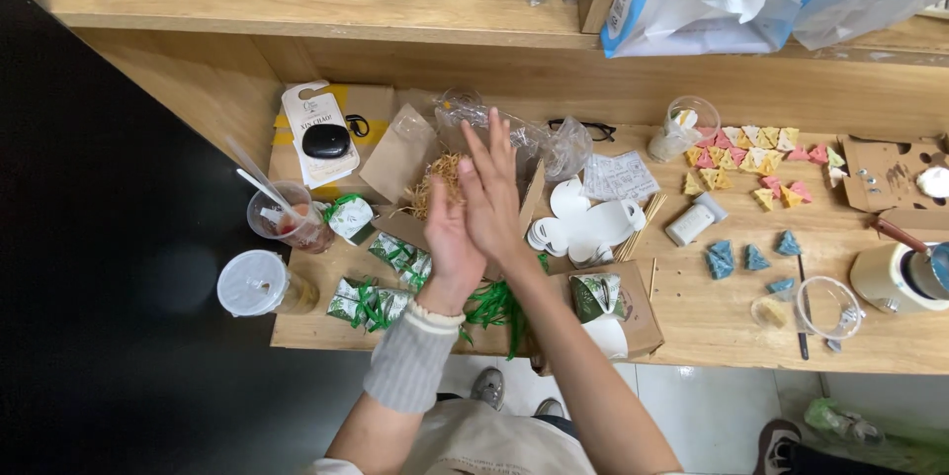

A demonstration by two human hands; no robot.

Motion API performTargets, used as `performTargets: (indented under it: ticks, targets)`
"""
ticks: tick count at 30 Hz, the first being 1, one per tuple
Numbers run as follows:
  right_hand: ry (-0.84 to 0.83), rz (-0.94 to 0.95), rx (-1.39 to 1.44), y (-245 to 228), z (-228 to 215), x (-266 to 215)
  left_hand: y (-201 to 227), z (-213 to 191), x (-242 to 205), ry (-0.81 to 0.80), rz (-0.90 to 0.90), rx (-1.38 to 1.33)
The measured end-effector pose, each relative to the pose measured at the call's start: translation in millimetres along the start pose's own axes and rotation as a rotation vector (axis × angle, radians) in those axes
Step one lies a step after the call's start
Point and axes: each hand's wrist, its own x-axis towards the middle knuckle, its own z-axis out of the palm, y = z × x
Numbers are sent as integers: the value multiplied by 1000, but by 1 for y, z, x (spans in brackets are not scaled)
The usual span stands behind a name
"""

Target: Packaging small triangular craft items into sachets and a decorative box with filler.

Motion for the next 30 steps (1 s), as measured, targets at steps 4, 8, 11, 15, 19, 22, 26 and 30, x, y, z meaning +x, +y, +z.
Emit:
performTargets:
  ticks: [4, 8, 11, 15, 19, 22, 26, 30]
  targets:
    - [-108, -159, -7, 14, 7, -26, 11, -6, 14, 18, -185, -367]
    - [-175, 84, 412, -12, 13, -31, -17, -33, 25, 50, 199, 464]
    - [-123, 75, 398, 0, 12, -11, -7, -15, 16, 16, 236, 562]
    - [-214, -166, -123, 21, -1, -14, 29, -1, 7, 108, -138, -294]
    - [-294, -95, 160, -11, 4, -45, 3, -33, 19, 124, -103, -235]
    - [-143, 94, 383, -26, -3, -26, -9, -20, 10, -149, 322, 396]
    - [-185, -78, 65, -10, -29, -23, 14, 14, 3, -42, -39, -109]
    - [-30, -4, 219, -20, -43, -86, -14, -1, 19, 38, 1, -91]
